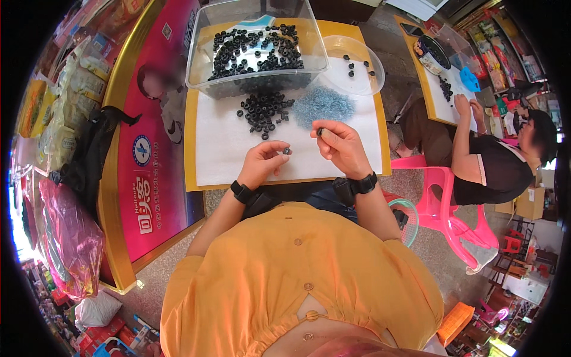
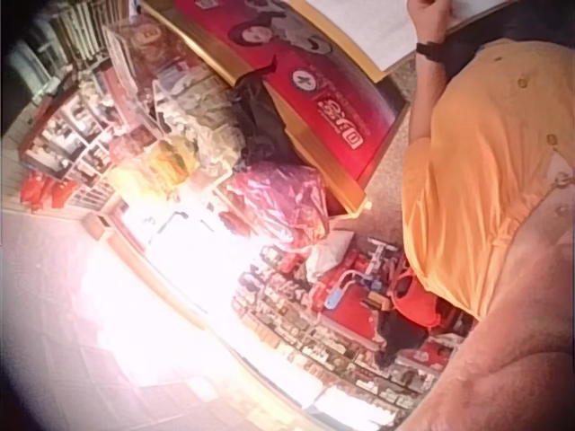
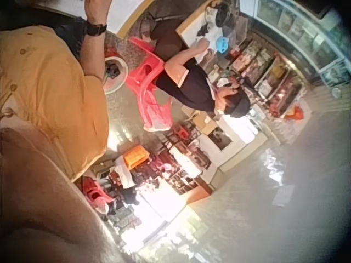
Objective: The person assembles small plastic components by fitting pieces together by hand and sorts parts between containers.
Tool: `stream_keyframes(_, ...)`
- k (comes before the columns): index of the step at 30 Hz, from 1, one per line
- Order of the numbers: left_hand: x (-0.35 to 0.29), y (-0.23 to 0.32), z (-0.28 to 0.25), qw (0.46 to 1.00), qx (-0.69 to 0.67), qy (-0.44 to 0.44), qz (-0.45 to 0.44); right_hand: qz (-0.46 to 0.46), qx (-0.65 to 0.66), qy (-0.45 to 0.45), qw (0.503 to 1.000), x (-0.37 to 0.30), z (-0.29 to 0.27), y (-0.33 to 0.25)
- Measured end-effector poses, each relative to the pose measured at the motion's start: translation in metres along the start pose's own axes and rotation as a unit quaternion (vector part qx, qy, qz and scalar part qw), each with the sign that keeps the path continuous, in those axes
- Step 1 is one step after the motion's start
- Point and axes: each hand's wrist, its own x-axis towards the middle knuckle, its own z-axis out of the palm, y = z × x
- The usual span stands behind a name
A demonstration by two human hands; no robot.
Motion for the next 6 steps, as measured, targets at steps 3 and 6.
stream_keyframes(3,-0.0003,-0.0002,0.0020,1.000,0.006,0.000,0.001,-0.020,0.022,-0.002,1.000,-0.0067,-0.0034,-0.0008)
stream_keyframes(6,0.0003,-0.0008,0.0029,1.000,0.019,0.011,-0.005,-0.034,0.033,-0.010,0.999,-0.0118,-0.0090,0.0010)
